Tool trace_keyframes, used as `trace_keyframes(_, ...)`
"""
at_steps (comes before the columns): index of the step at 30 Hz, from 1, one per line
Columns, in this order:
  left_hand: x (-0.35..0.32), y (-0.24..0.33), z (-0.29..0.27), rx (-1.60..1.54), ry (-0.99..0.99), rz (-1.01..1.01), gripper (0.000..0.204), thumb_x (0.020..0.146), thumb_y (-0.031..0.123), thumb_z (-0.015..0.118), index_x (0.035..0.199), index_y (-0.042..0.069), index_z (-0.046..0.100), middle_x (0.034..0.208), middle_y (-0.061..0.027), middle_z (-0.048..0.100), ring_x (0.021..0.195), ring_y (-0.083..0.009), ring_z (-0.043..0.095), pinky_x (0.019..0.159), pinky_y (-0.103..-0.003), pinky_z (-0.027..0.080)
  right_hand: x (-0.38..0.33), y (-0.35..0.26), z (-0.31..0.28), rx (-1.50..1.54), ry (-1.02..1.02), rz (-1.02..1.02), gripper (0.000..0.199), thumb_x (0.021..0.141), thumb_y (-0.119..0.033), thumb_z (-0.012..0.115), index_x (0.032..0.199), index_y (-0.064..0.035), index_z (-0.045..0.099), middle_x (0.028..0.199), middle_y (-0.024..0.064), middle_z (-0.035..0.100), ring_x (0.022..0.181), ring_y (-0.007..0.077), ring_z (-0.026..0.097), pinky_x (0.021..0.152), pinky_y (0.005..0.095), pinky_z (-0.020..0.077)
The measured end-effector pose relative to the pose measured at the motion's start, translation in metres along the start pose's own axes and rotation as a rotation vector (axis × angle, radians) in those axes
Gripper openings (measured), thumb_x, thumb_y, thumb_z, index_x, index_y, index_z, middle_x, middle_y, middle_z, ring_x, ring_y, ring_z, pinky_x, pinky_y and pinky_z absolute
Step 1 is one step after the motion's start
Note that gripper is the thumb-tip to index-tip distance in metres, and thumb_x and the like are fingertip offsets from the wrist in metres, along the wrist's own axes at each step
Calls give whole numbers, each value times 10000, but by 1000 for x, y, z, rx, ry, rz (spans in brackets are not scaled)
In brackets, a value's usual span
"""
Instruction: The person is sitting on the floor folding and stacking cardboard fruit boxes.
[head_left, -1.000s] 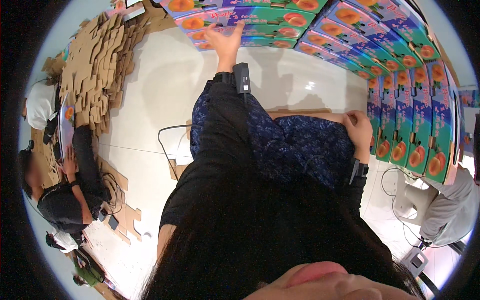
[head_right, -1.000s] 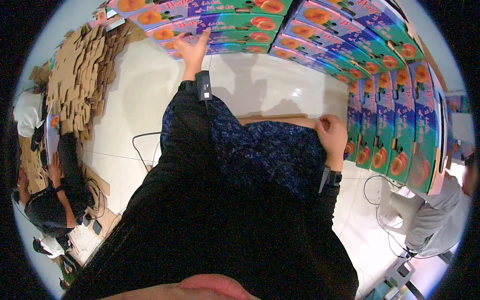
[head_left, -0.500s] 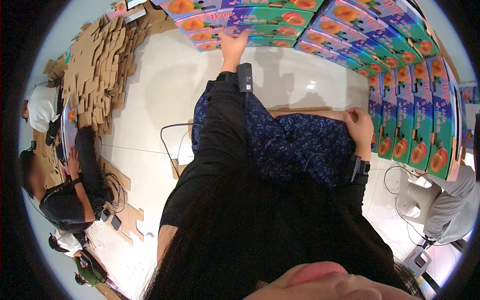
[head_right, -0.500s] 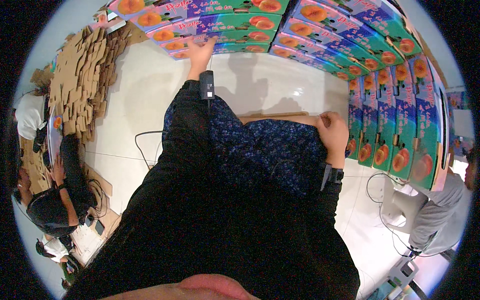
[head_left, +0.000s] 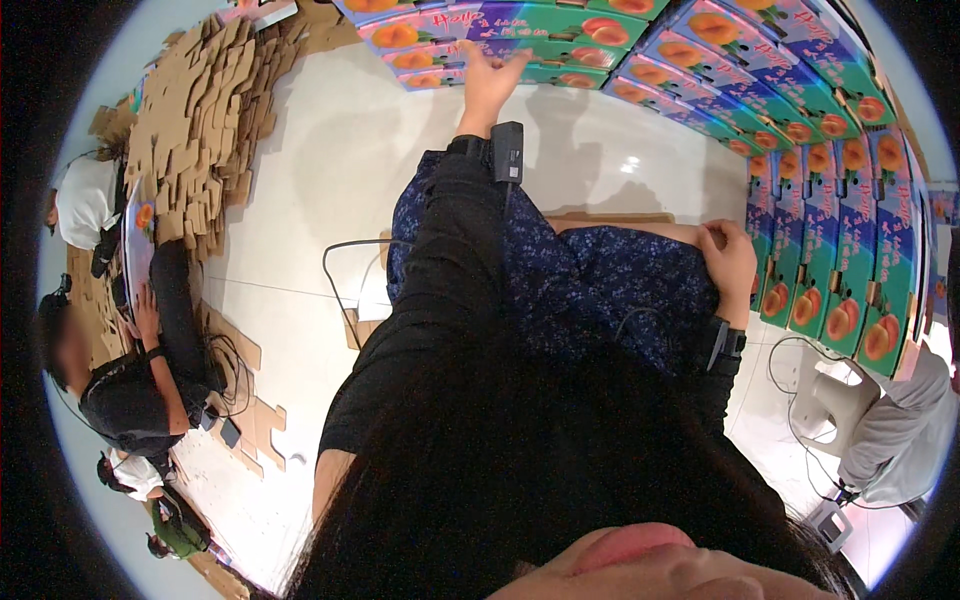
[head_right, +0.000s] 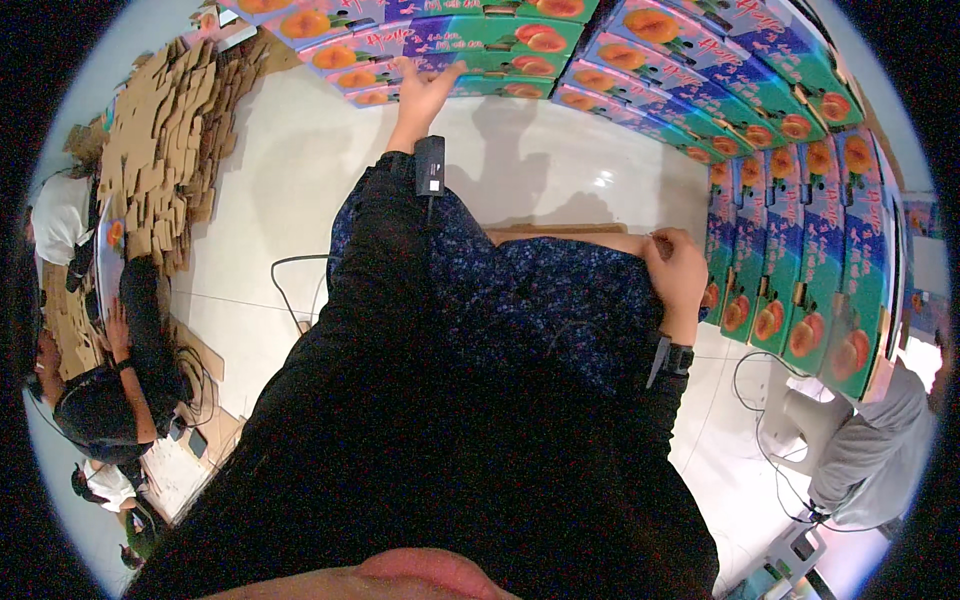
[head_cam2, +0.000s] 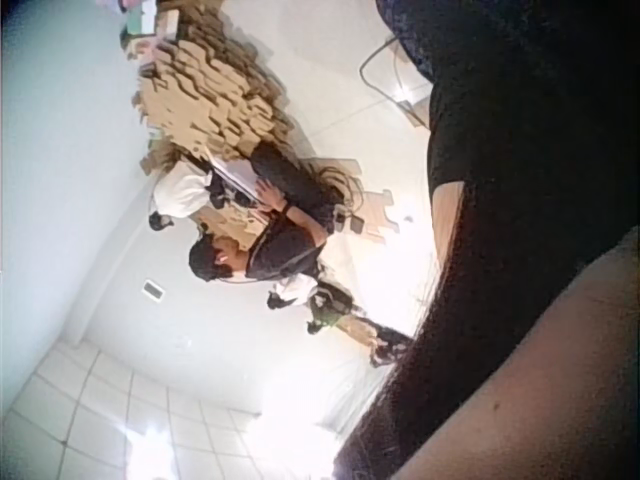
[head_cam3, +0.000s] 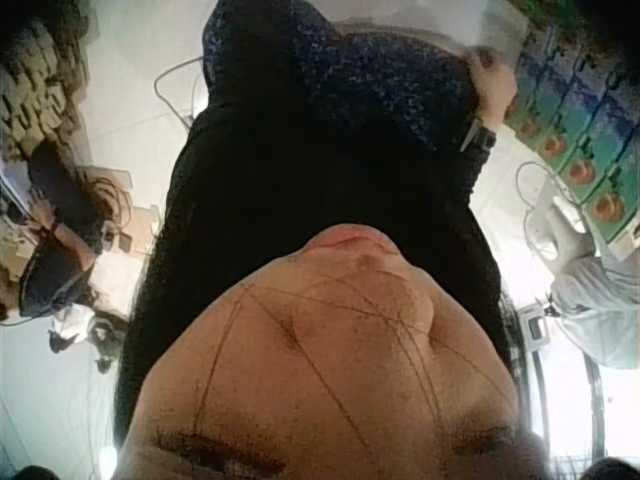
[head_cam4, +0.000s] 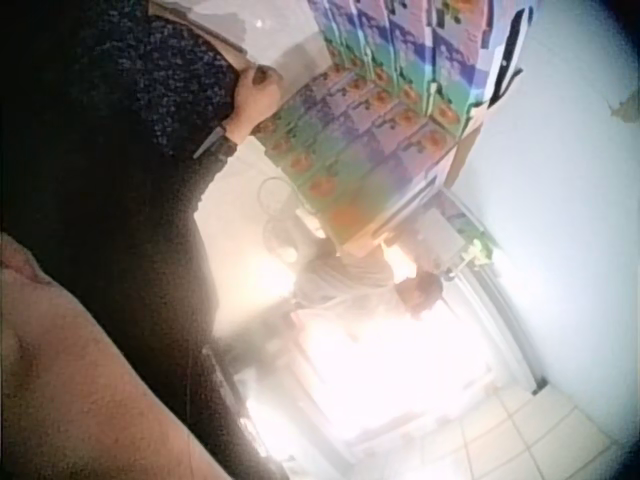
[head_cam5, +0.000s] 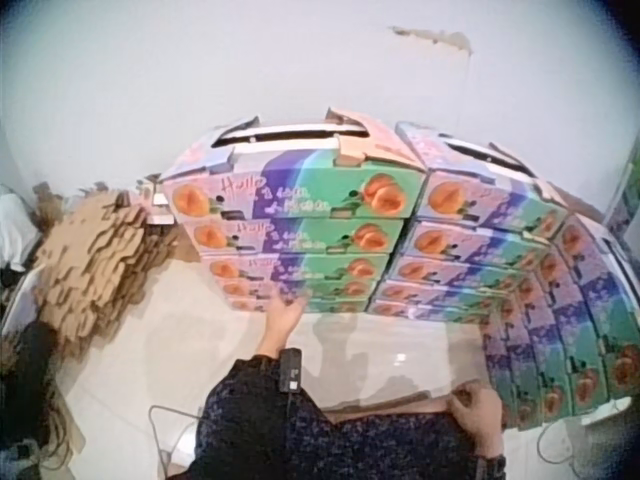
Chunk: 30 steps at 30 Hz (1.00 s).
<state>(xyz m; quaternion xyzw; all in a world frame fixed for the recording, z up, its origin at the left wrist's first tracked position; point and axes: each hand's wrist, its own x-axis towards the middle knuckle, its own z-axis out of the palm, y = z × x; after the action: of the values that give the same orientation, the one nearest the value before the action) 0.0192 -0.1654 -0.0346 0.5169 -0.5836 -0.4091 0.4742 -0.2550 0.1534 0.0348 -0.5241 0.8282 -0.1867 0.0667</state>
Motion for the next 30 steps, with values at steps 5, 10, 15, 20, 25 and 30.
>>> trace_keyframes(5, -2, 7, 0, -38, 5, -56, 1139, 744, 357, 758, 1370, -216, -1, 650, -2, 561, 606, -96, 505, 595, -227, 440, 1, 4, 1, 9, -7, -8, 240, 780, -271, 664, 887, -57, 683, 885, 131, 662, 823, 319, 645, 732, 373, 508)
trace_keyframes(10, -2, 4, 2, -137, 2, -69, 1109, 754, 320, 755, 1387, -198, 5, 672, -2, 573, 628, -77, 506, 583, -217, 429, -2, 8, 3, -5, 3, -1, 237, 777, -265, 664, 887, -57, 684, 897, 131, 660, 840, 320, 639, 746, 374, 505)
trace_keyframes(15, 5, -13, 1, -278, -45, -37, 1105, 768, 313, 751, 1414, -154, -13, 822, -39, 625, 687, -91, 533, 621, -222, 446, -4, 0, 1, 7, 37, -21, 232, 769, -259, 670, 880, -56, 689, 893, 139, 656, 834, 322, 634, 750, 383, 503)
trace_keyframes(20, 10, -32, 1, -332, -85, -5, 1137, 778, 331, 752, 1433, -112, -65, 1043, -102, 615, 827, -139, 567, 719, -253, 474, -4, 2, 4, 17, 43, -5, 220, 766, -257, 668, 853, -57, 692, 876, 143, 655, 823, 322, 630, 743, 384, 500)
trace_keyframes(25, -1, -12, 7, -199, -80, -58, 1128, 762, 295, 761, 1434, -111, -50, 1029, -101, 616, 851, -145, 570, 749, -255, 469, -8, 3, -1, 37, 63, 18, 215, 767, -262, 663, 833, -58, 692, 859, 140, 656, 819, 323, 628, 743, 389, 499)
trace_keyframes(30, 36, -102, 23, -195, 380, 290, 760, 760, 163, 705, 1346, -106, 302, 816, -82, 635, 675, -137, 586, 607, -269, 483, -6, 1, -2, 45, 45, 0, 219, 761, -260, 657, 826, -53, 686, 874, 130, 657, 834, 332, 623, 747, 390, 497)
